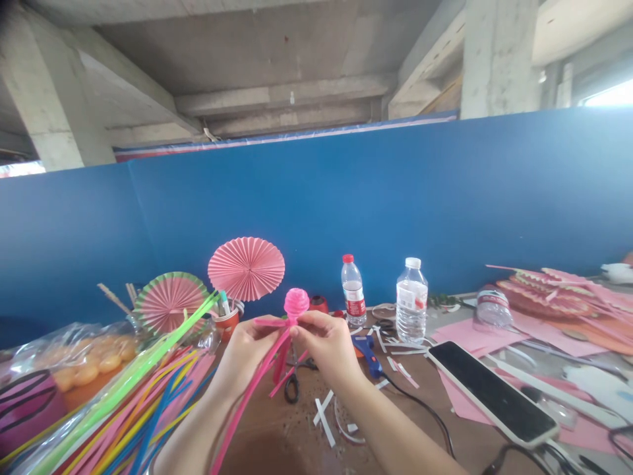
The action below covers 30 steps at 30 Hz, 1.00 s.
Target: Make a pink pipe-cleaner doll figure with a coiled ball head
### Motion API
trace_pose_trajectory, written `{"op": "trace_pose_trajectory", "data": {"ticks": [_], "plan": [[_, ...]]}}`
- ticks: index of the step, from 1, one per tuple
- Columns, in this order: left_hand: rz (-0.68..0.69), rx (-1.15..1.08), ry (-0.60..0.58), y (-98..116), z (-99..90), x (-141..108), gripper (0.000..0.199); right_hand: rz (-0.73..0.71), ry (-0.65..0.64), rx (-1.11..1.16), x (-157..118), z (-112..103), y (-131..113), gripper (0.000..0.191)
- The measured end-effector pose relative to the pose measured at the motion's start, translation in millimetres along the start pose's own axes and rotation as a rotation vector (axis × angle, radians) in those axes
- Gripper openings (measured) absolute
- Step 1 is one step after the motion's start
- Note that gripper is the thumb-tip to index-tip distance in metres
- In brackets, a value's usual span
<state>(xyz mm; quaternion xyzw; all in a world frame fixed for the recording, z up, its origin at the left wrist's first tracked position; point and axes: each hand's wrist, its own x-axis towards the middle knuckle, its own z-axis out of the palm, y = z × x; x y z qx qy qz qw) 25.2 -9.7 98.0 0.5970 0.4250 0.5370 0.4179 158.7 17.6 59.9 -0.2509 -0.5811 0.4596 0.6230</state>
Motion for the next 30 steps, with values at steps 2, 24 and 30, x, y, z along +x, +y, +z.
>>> {"op": "trace_pose_trajectory", "data": {"ticks": [2, 24, 30], "plan": [[0.039, 0.069, -0.054, 2, -2.3, -1, 0.016, 0.018, 0.017, 0.011, 0, -1, 2, 0.018], [0.220, 0.485, -0.066, -6, -13.0, 5, 0.022, 0.209, 0.004, 0.094, 0, 4, 2, 0.029], [0.193, 0.473, -0.087, -4, -17.8, 6, 0.021, 0.204, -0.002, 0.072, -1, 5, -2, 0.024]]}}
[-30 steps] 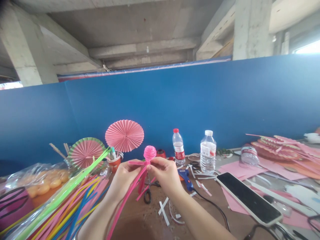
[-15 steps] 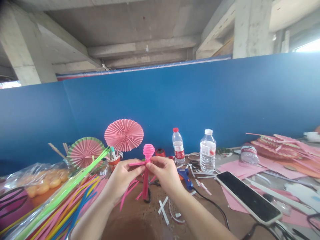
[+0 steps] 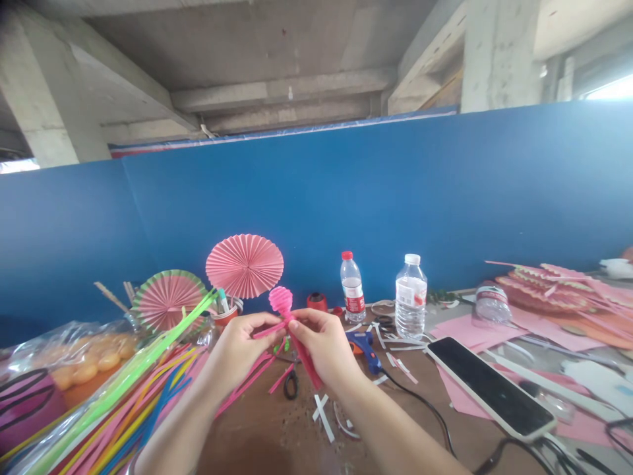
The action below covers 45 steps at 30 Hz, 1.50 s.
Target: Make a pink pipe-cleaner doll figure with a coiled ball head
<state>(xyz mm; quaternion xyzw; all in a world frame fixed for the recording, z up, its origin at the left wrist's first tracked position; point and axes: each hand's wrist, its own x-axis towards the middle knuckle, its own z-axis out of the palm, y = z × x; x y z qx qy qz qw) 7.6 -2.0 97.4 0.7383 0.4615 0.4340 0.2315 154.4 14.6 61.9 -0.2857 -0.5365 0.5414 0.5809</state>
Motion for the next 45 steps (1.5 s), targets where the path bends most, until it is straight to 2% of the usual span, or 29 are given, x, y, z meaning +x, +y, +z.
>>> {"op": "trace_pose_trajectory", "data": {"ticks": [8, 15, 22, 30, 35, 38, 42, 45], "plan": [[0.033, -0.070, -0.072, -4, -5.4, 1, 0.024, 0.078, -0.004, 0.148, -2, 2, -1, 0.021], [0.073, -0.067, 0.025, -2, 0.0, 1, 0.031, 0.090, 0.015, 0.224, -1, 2, 2, 0.029], [0.018, -0.134, 0.035, 0, 5.3, 3, 0.026, 0.077, -0.007, 0.205, 4, -1, 9, 0.039], [-0.112, -0.280, 0.070, -14, 15.7, 3, 0.020, 0.090, 0.064, 0.234, 6, -4, 10, 0.034], [-0.120, -0.389, 0.037, -14, 17.3, 3, 0.020, 0.047, 0.073, 0.199, 7, -4, 14, 0.034], [-0.150, -0.457, 0.056, -17, 19.7, 5, 0.021, -0.023, 0.065, 0.161, 8, -3, 18, 0.029], [-0.205, -0.494, 0.131, -26, 23.8, 7, 0.020, -0.128, 0.139, 0.001, 7, 0, 20, 0.026], [-0.212, -0.516, 0.168, -30, 25.1, 8, 0.021, -0.132, 0.222, -0.138, 7, 1, 20, 0.027]]}}
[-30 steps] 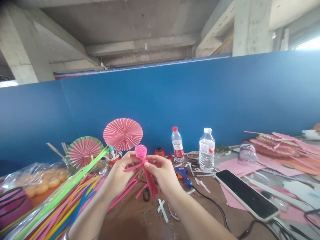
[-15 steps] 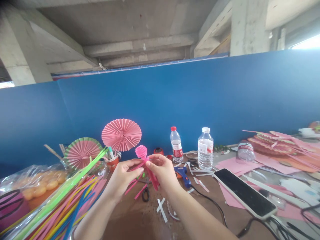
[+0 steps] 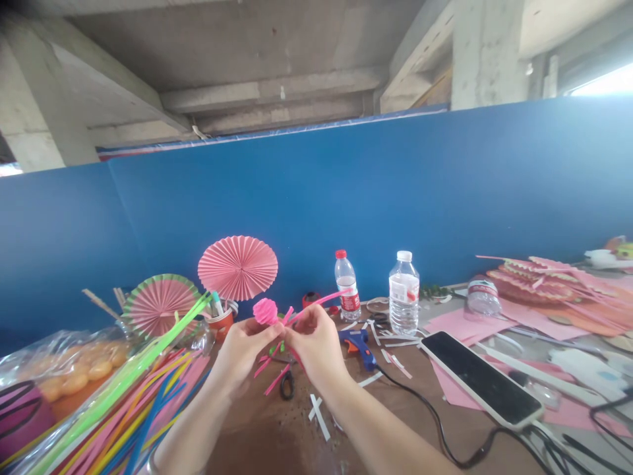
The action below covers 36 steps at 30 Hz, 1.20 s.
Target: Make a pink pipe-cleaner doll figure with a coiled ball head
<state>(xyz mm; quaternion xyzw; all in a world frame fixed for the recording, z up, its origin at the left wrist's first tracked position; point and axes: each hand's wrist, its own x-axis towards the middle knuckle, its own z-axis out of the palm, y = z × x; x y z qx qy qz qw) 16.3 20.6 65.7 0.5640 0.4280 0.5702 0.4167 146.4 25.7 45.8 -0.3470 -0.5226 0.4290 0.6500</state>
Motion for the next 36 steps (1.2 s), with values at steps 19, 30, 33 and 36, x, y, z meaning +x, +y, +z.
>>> {"op": "trace_pose_trajectory", "data": {"ticks": [19, 30, 33, 36], "plan": [[0.015, -0.148, 0.041, 1, 12.9, -5, 0.018, -0.043, 0.069, -0.089, -8, 3, 5, 0.019], [-0.110, -0.192, -0.086, 6, 1.8, -4, 0.014, -0.061, 0.029, -0.128, -3, -1, 11, 0.016], [-0.109, -0.186, -0.083, 16, -2.6, -6, 0.016, -0.040, -0.018, -0.086, 0, -2, 13, 0.022], [-0.091, -0.082, -0.112, 26, -8.0, -7, 0.020, -0.031, -0.075, -0.098, 2, -3, 13, 0.023]]}}
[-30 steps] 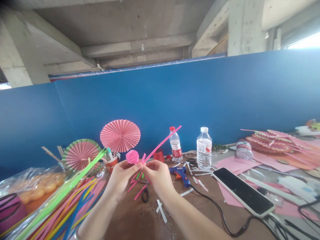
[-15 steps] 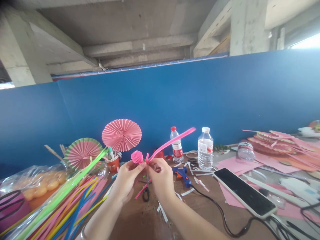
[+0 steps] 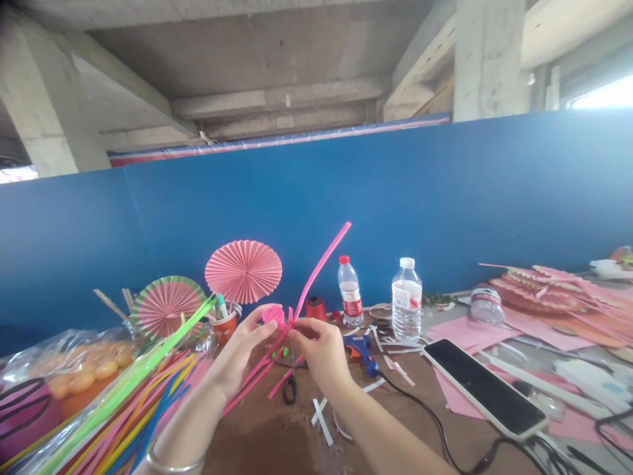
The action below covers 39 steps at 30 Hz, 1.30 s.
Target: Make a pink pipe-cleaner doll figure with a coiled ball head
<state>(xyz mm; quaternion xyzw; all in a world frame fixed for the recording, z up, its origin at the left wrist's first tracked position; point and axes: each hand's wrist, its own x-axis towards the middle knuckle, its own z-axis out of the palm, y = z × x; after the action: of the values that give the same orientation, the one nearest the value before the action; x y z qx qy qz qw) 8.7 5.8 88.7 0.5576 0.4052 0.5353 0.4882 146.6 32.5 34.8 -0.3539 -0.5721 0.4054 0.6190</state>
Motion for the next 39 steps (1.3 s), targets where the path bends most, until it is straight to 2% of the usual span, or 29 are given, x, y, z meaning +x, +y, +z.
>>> {"op": "trace_pose_trajectory", "data": {"ticks": [3, 7, 9, 12, 18, 23, 31, 34, 39], "plan": [[0.010, 0.136, -0.089, 7, -8.3, -1, 0.016, 0.011, -0.072, -0.045, 0, 0, -2, 0.020], [-0.096, 0.270, -0.191, 7, -21.4, 2, 0.013, 0.023, -0.190, -0.082, -2, 2, -6, 0.014], [-0.128, 0.329, -0.184, 4, -25.9, 4, 0.011, 0.029, -0.248, -0.097, -3, 3, -7, 0.014], [-0.101, 0.425, -0.124, -1, -28.5, 6, 0.014, 0.041, -0.296, -0.126, -4, 4, -4, 0.017], [-0.098, 0.371, -0.198, -8, -25.0, 9, 0.017, 0.058, -0.252, -0.060, -4, 5, 5, 0.016], [-0.082, 0.363, -0.168, -11, -26.2, 10, 0.015, 0.007, -0.264, -0.046, -1, 6, 7, 0.010], [-0.078, 0.332, -0.151, -19, -27.1, 15, 0.012, -0.083, -0.241, -0.112, -1, 1, 1, 0.015], [-0.056, 0.323, -0.155, -20, -26.5, 15, 0.009, -0.152, -0.161, -0.206, -6, -2, -2, 0.005], [-0.036, 0.290, -0.138, -20, -25.1, 14, 0.009, -0.334, 0.018, -0.338, -11, -6, -6, 0.017]]}}
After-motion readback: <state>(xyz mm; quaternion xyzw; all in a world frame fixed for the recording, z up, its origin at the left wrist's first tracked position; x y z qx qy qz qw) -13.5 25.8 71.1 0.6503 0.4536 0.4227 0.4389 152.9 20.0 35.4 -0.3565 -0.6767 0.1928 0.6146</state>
